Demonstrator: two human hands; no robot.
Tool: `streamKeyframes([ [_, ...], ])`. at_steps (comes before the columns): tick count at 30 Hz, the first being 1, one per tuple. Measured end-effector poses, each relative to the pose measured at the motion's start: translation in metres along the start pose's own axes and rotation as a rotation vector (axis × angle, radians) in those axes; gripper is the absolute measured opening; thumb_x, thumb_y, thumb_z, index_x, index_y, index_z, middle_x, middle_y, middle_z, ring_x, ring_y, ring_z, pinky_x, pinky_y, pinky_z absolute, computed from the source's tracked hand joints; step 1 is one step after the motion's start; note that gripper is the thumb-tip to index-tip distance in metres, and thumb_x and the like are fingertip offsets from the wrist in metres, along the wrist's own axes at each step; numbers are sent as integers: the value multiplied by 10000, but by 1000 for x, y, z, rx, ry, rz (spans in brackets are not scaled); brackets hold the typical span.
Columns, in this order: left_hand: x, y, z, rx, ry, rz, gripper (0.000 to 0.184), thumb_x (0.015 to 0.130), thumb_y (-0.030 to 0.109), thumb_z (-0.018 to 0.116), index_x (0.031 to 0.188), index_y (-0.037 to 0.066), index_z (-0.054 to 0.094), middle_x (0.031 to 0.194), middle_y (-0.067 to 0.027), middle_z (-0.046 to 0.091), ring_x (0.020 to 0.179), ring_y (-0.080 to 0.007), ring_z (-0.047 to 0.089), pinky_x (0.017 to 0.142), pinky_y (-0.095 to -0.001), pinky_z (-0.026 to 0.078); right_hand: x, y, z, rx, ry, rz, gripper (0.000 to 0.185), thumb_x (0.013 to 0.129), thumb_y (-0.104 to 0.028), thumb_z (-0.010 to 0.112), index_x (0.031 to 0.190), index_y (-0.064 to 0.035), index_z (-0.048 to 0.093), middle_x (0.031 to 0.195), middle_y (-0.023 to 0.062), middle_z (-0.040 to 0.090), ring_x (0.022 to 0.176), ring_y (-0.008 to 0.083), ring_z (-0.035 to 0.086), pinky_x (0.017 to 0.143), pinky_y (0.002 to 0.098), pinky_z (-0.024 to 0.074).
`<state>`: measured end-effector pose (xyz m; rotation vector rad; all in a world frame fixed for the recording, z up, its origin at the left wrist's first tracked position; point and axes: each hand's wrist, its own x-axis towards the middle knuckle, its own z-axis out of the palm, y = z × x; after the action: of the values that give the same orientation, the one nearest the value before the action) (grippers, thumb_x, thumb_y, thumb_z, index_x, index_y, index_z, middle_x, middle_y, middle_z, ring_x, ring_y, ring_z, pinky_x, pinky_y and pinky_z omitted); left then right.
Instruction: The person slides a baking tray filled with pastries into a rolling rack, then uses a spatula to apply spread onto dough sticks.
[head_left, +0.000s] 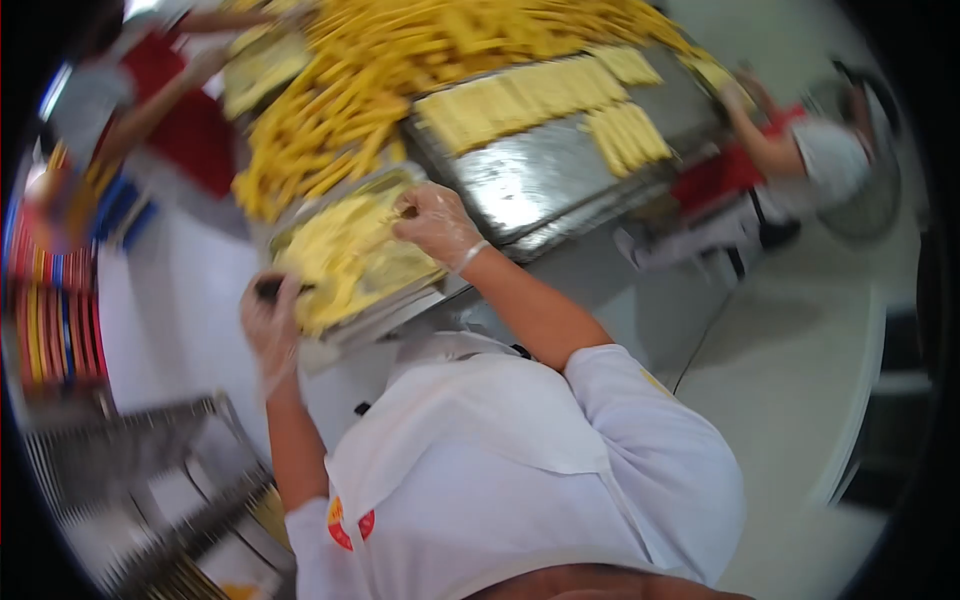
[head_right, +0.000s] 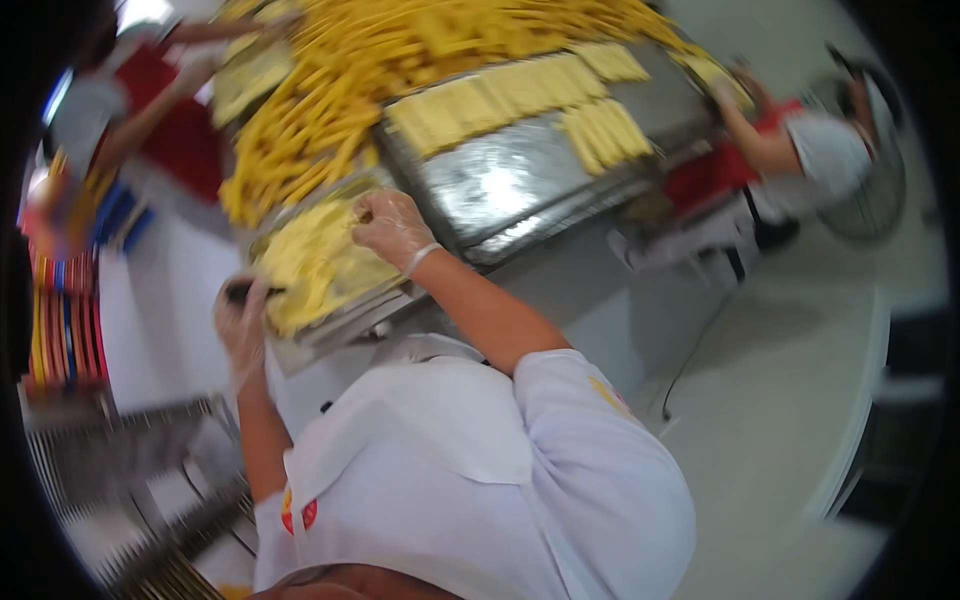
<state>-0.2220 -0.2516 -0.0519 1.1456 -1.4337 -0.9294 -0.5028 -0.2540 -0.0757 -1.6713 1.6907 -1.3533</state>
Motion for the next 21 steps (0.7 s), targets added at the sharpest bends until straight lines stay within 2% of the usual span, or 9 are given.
streamKeyframes([
  [1,3,5,-4,62,-1,-18,119,863,73,710,928,12,631,858,-39,627,756,-122,583,712,-259,509,2,3,-19,49,95,62,250,698,-75,710,941,-26,679,860,141,647,807,287,637,732,351,521],
  [4,11,9,-9,42,66,-96,164,859,84,716,964,3,620,888,-60,629,749,-135,603,675,-250,515,15,39,-101,620,421,275,222,709,-41,713,917,21,668,821,103,669,718,205,639,656,307,524],
  [6,14,-4,-18,25,83,-145,180,857,88,717,978,2,616,903,-71,631,738,-143,613,658,-247,516,-1,56,-156,673,624,232,225,711,-5,719,917,65,658,818,90,673,671,149,621,608,275,516],
  [8,13,-1,-13,-5,88,-150,176,856,90,716,977,5,620,899,-74,632,724,-142,616,641,-246,519,-20,70,-195,549,761,348,245,711,13,713,940,82,658,816,106,676,685,167,635,637,281,528],
  [11,17,-1,-12,44,58,-122,171,858,91,712,978,6,624,895,-74,630,715,-136,615,612,-240,523,-29,99,-213,576,946,459,278,715,-12,738,958,91,654,860,125,686,729,181,651,653,294,527],
  [14,20,3,-8,93,10,-84,168,862,94,709,976,5,624,895,-74,628,720,-131,614,598,-236,526,-26,140,-218,459,973,507,299,705,-6,746,977,80,656,876,115,682,736,170,651,651,305,528],
  [15,19,5,-5,101,-3,-74,167,863,96,709,974,4,624,896,-74,627,724,-130,614,596,-236,528,-25,128,-218,484,974,533,281,712,-67,742,959,53,682,893,147,697,771,222,678,713,343,534],
  [18,12,15,2,136,22,-61,167,863,91,712,973,6,620,903,-74,626,736,-131,613,613,-236,530,-24,145,-225,-81,851,577,278,710,-157,738,911,33,705,918,190,697,868,300,672,804,380,522],
  [21,8,11,-2,115,41,-75,165,863,79,713,978,10,618,903,-71,627,752,-136,620,624,-241,535,-27,137,-230,-485,762,408,289,707,-231,723,878,2,724,948,211,682,952,352,626,856,411,497],
])
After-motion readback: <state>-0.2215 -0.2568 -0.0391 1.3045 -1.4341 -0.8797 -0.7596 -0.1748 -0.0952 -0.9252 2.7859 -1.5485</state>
